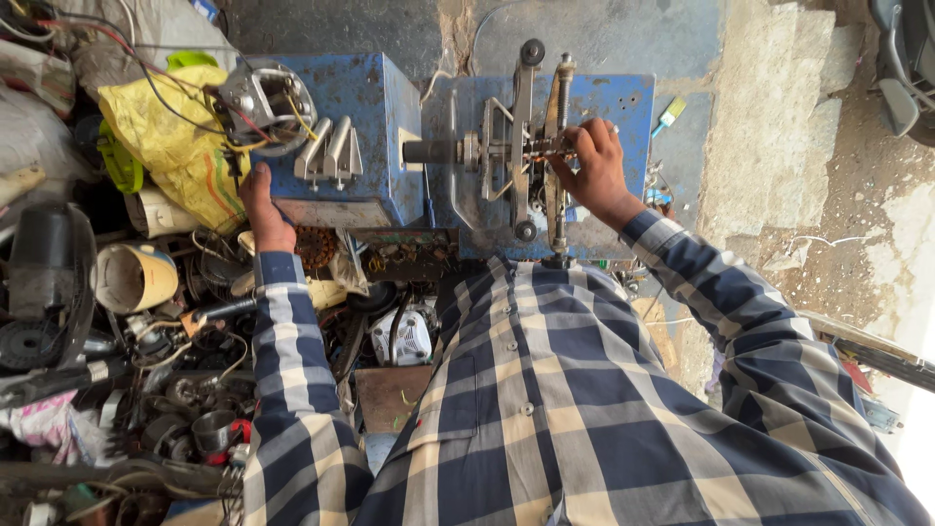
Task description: The person sits in a cluttered workshop and operates a blue winding machine. They press buttons on the control panel to start the machine, then use both hands to guide copper wire onto a rotor component mounted on the machine. The person repeatedly adjusts the wire and the machine's mechanism throughout the clip.
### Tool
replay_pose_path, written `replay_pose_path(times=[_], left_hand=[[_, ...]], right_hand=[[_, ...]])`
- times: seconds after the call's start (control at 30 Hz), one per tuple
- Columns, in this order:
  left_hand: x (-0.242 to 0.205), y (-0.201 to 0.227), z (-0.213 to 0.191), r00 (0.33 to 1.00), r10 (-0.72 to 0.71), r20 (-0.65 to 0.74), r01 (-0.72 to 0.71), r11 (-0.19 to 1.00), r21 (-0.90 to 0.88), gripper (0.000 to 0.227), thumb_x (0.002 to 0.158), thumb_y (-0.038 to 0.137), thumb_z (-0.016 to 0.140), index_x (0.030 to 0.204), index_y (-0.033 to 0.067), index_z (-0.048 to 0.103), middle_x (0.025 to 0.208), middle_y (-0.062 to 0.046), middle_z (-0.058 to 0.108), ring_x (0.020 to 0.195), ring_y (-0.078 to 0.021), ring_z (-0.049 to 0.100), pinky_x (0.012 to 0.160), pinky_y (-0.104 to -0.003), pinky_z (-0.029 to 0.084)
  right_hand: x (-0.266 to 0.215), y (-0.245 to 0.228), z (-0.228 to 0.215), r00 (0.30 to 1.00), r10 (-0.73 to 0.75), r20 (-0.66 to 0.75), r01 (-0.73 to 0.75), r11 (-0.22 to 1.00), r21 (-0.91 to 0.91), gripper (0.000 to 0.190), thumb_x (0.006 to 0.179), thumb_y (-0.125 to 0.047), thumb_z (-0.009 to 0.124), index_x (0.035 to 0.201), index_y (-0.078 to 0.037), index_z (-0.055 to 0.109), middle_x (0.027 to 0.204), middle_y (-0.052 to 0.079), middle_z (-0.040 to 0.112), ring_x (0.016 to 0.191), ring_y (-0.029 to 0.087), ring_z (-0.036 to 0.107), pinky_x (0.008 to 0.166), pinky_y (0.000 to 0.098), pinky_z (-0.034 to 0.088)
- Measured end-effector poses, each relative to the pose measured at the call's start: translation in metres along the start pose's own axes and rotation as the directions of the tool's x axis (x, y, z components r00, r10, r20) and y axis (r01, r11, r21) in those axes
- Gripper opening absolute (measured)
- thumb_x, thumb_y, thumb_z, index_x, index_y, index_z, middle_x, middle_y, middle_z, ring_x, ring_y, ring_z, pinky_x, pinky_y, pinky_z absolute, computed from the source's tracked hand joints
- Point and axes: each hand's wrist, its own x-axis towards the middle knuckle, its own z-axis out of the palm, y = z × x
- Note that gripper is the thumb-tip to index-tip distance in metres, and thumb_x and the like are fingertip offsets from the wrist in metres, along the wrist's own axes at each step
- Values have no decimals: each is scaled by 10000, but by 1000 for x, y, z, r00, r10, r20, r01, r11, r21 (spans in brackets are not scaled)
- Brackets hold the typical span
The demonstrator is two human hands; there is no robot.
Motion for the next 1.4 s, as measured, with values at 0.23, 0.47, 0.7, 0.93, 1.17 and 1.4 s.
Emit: replay_pose_path(times=[0.23, 0.47, 0.7, 0.93, 1.17, 1.4], left_hand=[[5, -5, 2, 999, 35, 30, -35, 999, -1, 749, 910, 536, 756, 1393, 26, 496, 1325, -66, 556, 1251, -197, 537, 1133, -384, 421], [7, -4, 3, 999, 35, 13, -34, 999, -17, 745, 874, 536, 786, 1356, 21, 545, 1300, -54, 559, 1218, -184, 527, 1114, -381, 409], [8, -8, 4, 999, 37, -11, -37, 999, -31, 812, 838, 554, 818, 1364, 23, 501, 1311, -72, 536, 1225, -193, 521, 1124, -392, 404], [8, -10, 4, 1000, 2, -9, -2, 1000, -11, 883, 832, 566, 807, 1416, 14, 442, 1331, -87, 512, 1269, -217, 502, 1150, -412, 393], [10, -11, 3, 1000, -5, -13, 5, 1000, 14, 928, 835, 572, 793, 1458, 6, 403, 1393, -114, 468, 1325, -236, 470, 1176, -424, 369], [12, -14, -1, 998, -30, -60, 32, 999, 40, 981, 803, 589, 799, 1470, 17, 363, 1395, -129, 461, 1348, -256, 451, 1176, -442, 354]], right_hand=[[2, 2, 1, 1000, -3, -25, 3, 1000, -18, 385, 880, -142, 855, 1142, -40, 591, 1036, 120, 544, 960, 322, 534, 821, 458, 451], [3, 5, 4, 1000, -5, -19, 4, 1000, -16, 389, 889, -143, 863, 1140, -27, 588, 1030, 115, 545, 944, 314, 537, 819, 458, 448], [4, 3, 2, 1000, -9, -25, 9, 1000, -14, 387, 881, -138, 856, 1149, -38, 595, 1039, 113, 548, 956, 312, 537, 822, 453, 455], [1, 2, 2, 1000, 14, -22, -14, 1000, -7, 387, 882, -144, 854, 1148, -31, 596, 1025, 118, 535, 951, 311, 532, 805, 451, 451], [2, 2, 1, 999, -3, -32, 3, 1000, -15, 373, 887, -142, 849, 1133, -29, 592, 1030, 112, 539, 956, 313, 535, 825, 456, 449], [4, 0, 1, 1000, 18, -18, -18, 1000, -20, 359, 908, -151, 854, 1130, -34, 597, 1029, 110, 538, 943, 303, 533, 811, 446, 446]])
